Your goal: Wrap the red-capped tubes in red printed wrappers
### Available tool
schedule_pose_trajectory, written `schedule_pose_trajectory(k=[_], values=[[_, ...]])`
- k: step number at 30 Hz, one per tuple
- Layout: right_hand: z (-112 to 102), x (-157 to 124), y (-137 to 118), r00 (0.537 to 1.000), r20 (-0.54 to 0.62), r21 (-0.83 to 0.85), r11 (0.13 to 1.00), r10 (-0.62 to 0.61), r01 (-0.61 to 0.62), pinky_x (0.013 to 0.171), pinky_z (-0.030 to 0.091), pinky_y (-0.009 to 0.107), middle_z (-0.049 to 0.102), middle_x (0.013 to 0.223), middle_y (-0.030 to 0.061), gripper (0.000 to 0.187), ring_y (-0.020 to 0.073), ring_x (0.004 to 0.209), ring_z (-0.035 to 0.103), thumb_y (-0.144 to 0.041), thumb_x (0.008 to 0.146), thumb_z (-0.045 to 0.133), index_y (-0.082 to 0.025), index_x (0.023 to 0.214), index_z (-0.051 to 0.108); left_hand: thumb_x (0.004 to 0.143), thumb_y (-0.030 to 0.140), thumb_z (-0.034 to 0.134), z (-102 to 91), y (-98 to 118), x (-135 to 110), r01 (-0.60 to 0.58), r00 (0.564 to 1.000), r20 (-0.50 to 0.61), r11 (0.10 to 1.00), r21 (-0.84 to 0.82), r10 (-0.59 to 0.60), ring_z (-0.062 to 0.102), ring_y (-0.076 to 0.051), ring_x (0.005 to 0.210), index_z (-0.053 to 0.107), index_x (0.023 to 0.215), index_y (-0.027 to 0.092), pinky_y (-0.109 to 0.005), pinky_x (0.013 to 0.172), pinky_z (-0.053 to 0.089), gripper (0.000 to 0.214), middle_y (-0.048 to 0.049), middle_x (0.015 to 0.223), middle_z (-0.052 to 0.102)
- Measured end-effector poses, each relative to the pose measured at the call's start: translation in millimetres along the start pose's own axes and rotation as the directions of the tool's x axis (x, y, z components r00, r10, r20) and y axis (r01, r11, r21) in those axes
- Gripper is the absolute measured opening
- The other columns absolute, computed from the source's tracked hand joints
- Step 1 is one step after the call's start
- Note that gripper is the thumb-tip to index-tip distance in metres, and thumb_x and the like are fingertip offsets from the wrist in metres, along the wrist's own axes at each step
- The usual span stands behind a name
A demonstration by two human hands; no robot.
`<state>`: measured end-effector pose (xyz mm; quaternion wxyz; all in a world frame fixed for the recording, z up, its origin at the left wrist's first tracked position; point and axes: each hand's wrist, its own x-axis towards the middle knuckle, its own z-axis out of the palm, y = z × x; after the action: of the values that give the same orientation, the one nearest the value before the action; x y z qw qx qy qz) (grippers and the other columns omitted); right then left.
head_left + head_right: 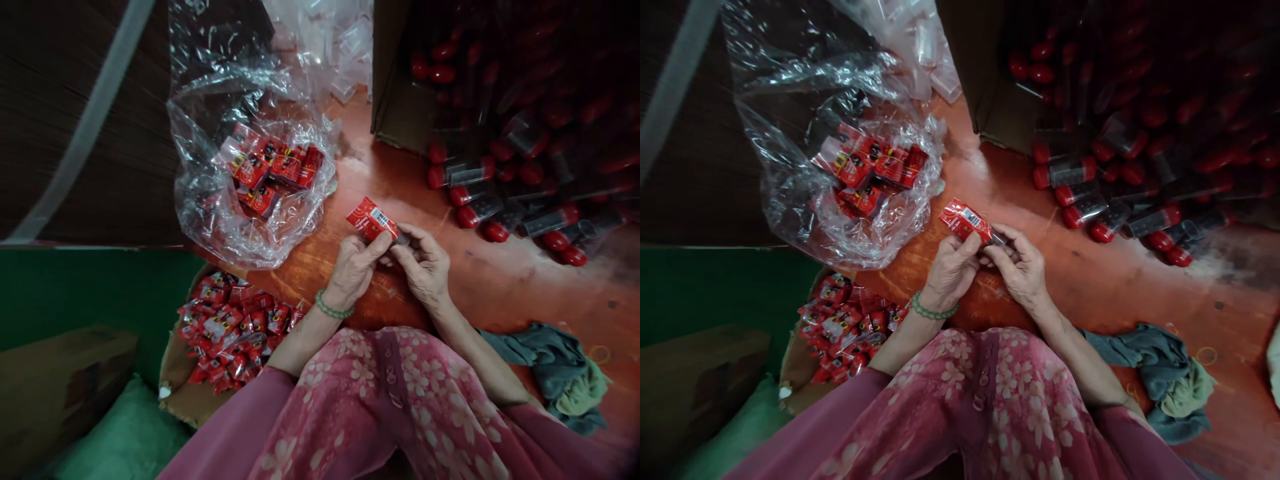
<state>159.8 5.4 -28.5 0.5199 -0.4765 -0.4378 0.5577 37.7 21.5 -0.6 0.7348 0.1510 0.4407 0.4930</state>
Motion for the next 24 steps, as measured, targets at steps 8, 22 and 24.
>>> schedule_pose_trajectory(k=[8, 22, 24], values=[[1, -2, 1, 0.995, -0.023, -0.043, 0.995, -0.093, 0.092, 0.061, 0.065, 0.023, 0.078, 0.097, -0.0008, 0.038, 0.0109, 0.064, 0.073, -0.043, 0.085, 0.08, -0.026, 0.118, 0.068, 0.058, 0.053, 0.095, -0.3, -4, -7, -0.067, 0.997, -0.048, 0.998, -0.001, 0.067, 0.056, -0.006, 0.054, 0.07, 0.067, 0.013, -0.019, 0.056, 0.046, 0.047, 0.0015, 0.061, 0.067], [5, -8, 3, 0.978, -0.064, -0.084, 0.978, -0.199, 0.193, 0.065, 0.062, 0.023, 0.077, 0.086, -0.0032, 0.035, 0.0123, 0.069, 0.072, -0.041, 0.074, 0.089, -0.025, 0.097, 0.069, 0.059, 0.047, 0.096, -6.1, -6, -22, -0.029, 0.999, 0.014, 0.998, -0.054, 0.03, 0.068, -0.011, 0.069, 0.078, 0.075, 0.015, -0.024, 0.078, 0.055, 0.04, -0.0015, 0.072, 0.076], [7, -10, 3, 0.973, -0.057, -0.1, 0.971, -0.222, 0.216, 0.065, 0.061, 0.023, 0.076, 0.084, -0.0036, 0.035, 0.0123, 0.069, 0.072, -0.042, 0.074, 0.089, -0.025, 0.097, 0.068, 0.059, 0.048, 0.096, -7.0, -6, -23, -0.034, 0.999, 0.019, 0.999, -0.041, 0.035, 0.069, -0.012, 0.07, 0.079, 0.075, 0.015, -0.025, 0.08, 0.056, 0.04, -0.0019, 0.073, 0.076]])
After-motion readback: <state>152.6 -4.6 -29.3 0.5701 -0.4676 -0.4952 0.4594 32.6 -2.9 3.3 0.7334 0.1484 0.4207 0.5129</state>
